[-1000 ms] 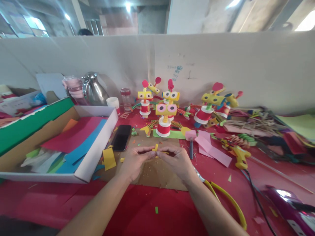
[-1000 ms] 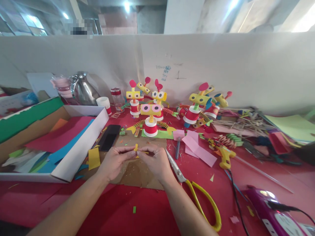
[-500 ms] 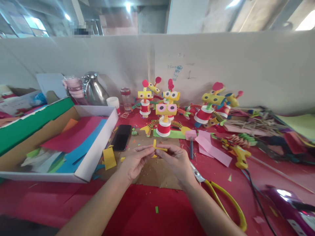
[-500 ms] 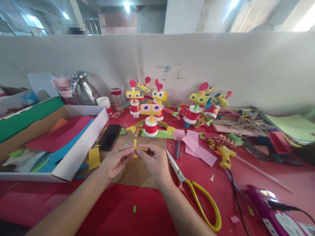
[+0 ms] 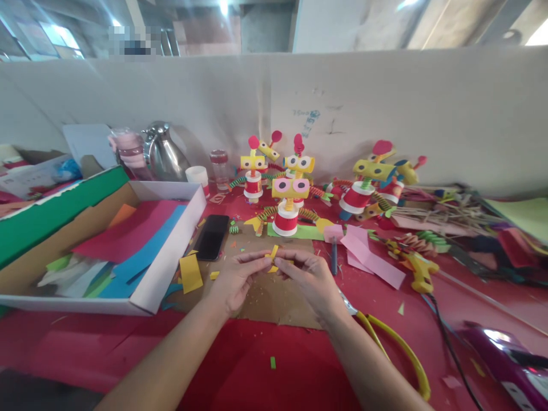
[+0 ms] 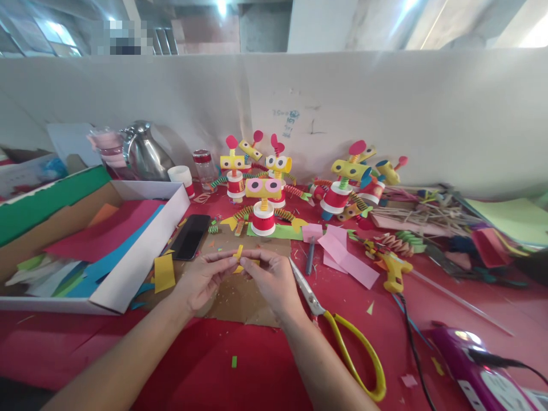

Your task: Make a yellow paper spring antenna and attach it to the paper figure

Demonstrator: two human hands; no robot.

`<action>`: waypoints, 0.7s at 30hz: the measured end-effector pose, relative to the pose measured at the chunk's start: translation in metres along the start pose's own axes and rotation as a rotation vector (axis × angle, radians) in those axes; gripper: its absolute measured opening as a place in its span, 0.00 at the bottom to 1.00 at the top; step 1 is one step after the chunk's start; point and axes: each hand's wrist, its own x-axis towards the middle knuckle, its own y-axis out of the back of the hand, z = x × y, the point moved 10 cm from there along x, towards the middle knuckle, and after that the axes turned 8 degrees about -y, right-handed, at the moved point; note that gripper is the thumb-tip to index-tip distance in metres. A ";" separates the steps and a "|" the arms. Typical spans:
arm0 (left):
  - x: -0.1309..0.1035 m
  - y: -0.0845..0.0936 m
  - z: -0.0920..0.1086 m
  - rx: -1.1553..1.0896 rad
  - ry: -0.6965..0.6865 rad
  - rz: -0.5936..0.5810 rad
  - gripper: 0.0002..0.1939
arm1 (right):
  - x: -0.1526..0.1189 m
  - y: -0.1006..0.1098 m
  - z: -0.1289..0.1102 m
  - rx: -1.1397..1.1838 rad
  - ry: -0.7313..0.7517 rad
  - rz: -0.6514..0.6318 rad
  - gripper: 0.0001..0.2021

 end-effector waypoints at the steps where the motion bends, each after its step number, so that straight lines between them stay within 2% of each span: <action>1: 0.000 0.000 -0.001 -0.006 0.008 0.003 0.13 | 0.000 0.000 -0.001 -0.034 0.012 -0.006 0.11; 6: 0.001 0.000 -0.003 -0.043 0.013 -0.020 0.11 | 0.001 -0.003 -0.003 -0.096 0.025 -0.067 0.08; 11: 0.004 0.004 -0.010 -0.085 0.060 -0.005 0.10 | 0.003 -0.004 -0.010 -0.170 0.107 -0.072 0.07; 17: 0.004 0.006 -0.020 -0.193 0.150 0.021 0.06 | 0.005 -0.007 -0.007 -0.019 0.053 -0.114 0.09; 21: 0.001 0.007 -0.021 -0.229 0.191 0.047 0.06 | 0.007 -0.005 -0.002 0.003 0.052 -0.104 0.08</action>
